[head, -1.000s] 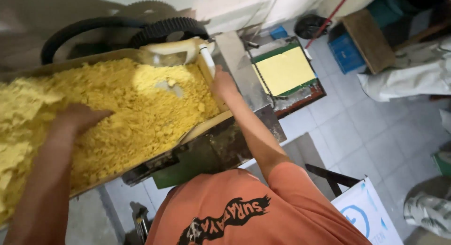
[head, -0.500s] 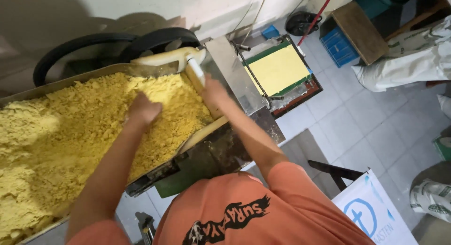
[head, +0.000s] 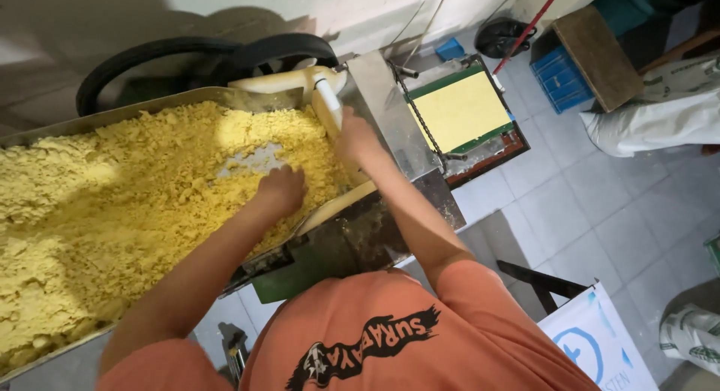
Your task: Manually feeding and spreading yellow food material into a processing machine's intake tray.
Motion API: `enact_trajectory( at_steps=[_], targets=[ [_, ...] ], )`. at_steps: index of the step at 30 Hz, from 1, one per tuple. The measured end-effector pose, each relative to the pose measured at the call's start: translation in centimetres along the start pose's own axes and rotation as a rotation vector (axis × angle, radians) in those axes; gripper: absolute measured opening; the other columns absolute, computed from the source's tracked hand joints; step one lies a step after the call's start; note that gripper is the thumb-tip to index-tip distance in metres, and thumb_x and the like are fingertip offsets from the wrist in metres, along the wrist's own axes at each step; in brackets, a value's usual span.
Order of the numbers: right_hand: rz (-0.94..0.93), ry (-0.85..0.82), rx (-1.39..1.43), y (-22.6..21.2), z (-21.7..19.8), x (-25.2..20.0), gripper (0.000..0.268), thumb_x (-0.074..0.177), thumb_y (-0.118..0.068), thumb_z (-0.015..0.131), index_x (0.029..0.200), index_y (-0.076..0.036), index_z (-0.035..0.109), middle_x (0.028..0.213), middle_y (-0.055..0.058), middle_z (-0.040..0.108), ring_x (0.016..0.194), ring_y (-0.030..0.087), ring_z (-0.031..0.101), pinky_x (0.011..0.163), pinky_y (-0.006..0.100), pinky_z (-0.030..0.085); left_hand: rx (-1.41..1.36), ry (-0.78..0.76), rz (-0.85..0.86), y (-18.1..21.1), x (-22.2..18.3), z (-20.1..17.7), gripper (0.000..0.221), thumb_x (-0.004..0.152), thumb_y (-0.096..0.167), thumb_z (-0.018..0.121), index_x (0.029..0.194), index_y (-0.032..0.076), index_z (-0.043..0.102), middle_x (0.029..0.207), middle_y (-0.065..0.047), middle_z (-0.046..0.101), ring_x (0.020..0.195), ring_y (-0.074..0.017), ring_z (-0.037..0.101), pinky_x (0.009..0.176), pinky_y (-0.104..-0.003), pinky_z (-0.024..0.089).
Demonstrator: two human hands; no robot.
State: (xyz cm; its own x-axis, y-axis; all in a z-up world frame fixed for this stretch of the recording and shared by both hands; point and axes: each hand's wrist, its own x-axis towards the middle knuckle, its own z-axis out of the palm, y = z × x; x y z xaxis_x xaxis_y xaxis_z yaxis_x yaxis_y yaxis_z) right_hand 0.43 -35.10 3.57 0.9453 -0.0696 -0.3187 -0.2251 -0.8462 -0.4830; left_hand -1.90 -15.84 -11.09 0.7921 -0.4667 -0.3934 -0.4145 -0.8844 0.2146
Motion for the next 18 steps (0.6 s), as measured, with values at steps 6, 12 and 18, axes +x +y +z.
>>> enact_trajectory(
  at_steps=[6, 12, 18],
  targets=[
    [0.064, 0.0, 0.006, 0.1, 3.1, 1.1, 0.063, 0.092, -0.001, 0.059, 0.149, 0.014, 0.037, 0.124, 0.039, 0.063, 0.114, 0.051, 0.067, 0.091, 0.059, 0.057, 0.13, -0.332, 0.051, -1.9, -7.8, -5.7, 0.081, 0.086, 0.048, 0.074, 0.157, 0.023, 0.044, 0.171, -0.013, 0.029, 0.153, -0.0418, 0.03, 0.117, -0.072, 0.02],
    [-0.013, 0.085, -0.054, 4.5, 4.3, 3.6, 0.057, 0.092, -0.006, 0.065, 0.141, 0.013, 0.044, 0.114, 0.036, 0.068, 0.108, 0.048, 0.07, 0.087, 0.059, 0.058, 0.435, -0.122, -0.184, -5.7, -12.8, -6.5, 0.125, 0.06, 0.084, 0.079, 0.163, 0.027, 0.036, 0.171, -0.021, 0.026, 0.158, -0.0446, 0.021, 0.12, -0.075, 0.007],
    [-0.062, 0.107, 0.011, 4.4, 0.3, 2.9, 0.063, 0.09, -0.017, 0.065, 0.142, 0.011, 0.042, 0.115, 0.037, 0.066, 0.11, 0.052, 0.067, 0.089, 0.06, 0.058, 0.395, 0.073, -0.171, -9.1, -9.7, -4.8, 0.141, 0.048, 0.093, 0.081, 0.16, 0.016, 0.041, 0.173, -0.025, 0.021, 0.161, -0.044, 0.014, 0.122, -0.07, 0.006]
  ],
)
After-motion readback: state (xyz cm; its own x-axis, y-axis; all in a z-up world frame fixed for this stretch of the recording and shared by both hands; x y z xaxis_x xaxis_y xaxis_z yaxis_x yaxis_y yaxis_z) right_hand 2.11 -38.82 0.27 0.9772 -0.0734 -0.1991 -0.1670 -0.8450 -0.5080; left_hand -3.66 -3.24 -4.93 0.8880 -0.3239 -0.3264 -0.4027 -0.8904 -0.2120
